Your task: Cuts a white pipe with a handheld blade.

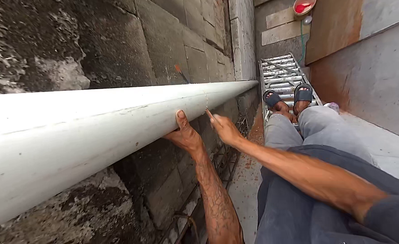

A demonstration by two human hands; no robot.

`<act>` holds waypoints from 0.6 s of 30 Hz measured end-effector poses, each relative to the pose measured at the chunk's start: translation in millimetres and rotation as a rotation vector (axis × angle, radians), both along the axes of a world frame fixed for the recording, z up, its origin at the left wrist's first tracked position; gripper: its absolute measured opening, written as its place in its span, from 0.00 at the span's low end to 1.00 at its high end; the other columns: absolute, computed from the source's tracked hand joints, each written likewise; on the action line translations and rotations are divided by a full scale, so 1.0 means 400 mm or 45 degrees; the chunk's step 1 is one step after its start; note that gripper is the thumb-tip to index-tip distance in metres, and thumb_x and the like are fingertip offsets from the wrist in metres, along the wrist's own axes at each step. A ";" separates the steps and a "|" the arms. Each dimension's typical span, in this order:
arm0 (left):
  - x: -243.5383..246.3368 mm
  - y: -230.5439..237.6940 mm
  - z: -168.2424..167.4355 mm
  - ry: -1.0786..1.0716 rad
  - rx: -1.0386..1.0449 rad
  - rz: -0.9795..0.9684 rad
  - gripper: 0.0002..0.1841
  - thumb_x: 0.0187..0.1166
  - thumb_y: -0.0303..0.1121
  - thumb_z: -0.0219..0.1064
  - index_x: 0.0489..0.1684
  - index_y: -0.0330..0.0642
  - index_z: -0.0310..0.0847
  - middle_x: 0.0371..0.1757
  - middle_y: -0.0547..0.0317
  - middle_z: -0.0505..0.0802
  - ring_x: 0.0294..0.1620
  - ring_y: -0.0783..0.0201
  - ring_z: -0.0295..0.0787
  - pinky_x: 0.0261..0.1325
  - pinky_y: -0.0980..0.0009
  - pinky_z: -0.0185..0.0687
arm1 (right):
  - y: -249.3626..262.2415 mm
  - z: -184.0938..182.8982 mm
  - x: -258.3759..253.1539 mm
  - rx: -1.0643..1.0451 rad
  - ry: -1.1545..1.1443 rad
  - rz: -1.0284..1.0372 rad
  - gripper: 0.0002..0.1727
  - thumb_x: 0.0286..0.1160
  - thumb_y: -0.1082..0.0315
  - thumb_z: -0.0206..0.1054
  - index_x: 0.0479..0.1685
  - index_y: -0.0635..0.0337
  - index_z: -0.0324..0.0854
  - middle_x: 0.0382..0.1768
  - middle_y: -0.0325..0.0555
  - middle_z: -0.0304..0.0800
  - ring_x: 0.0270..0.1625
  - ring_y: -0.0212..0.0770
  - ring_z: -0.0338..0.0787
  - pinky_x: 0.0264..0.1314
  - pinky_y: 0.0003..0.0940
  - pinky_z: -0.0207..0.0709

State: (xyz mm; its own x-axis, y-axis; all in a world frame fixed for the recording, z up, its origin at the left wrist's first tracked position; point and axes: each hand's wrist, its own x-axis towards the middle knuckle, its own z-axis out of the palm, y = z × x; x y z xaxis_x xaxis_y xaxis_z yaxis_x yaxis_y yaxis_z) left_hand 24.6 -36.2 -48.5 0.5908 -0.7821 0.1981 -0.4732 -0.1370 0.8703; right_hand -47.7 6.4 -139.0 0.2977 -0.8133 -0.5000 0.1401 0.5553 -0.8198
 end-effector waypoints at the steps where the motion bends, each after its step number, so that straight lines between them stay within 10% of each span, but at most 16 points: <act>1: -0.003 -0.002 0.000 0.004 -0.007 0.007 0.51 0.73 0.56 0.75 0.89 0.43 0.43 0.74 0.49 0.80 0.71 0.62 0.83 0.67 0.58 0.87 | 0.033 0.001 -0.016 0.031 -0.002 0.054 0.22 0.95 0.60 0.45 0.43 0.66 0.80 0.27 0.48 0.77 0.31 0.44 0.80 0.40 0.44 0.77; 18: -0.018 -0.021 -0.004 -0.036 -0.033 0.010 0.51 0.75 0.54 0.73 0.89 0.38 0.42 0.73 0.49 0.80 0.70 0.66 0.83 0.68 0.63 0.85 | 0.044 -0.008 -0.026 0.012 -0.007 0.041 0.22 0.93 0.61 0.45 0.45 0.67 0.81 0.27 0.44 0.77 0.29 0.39 0.78 0.39 0.39 0.76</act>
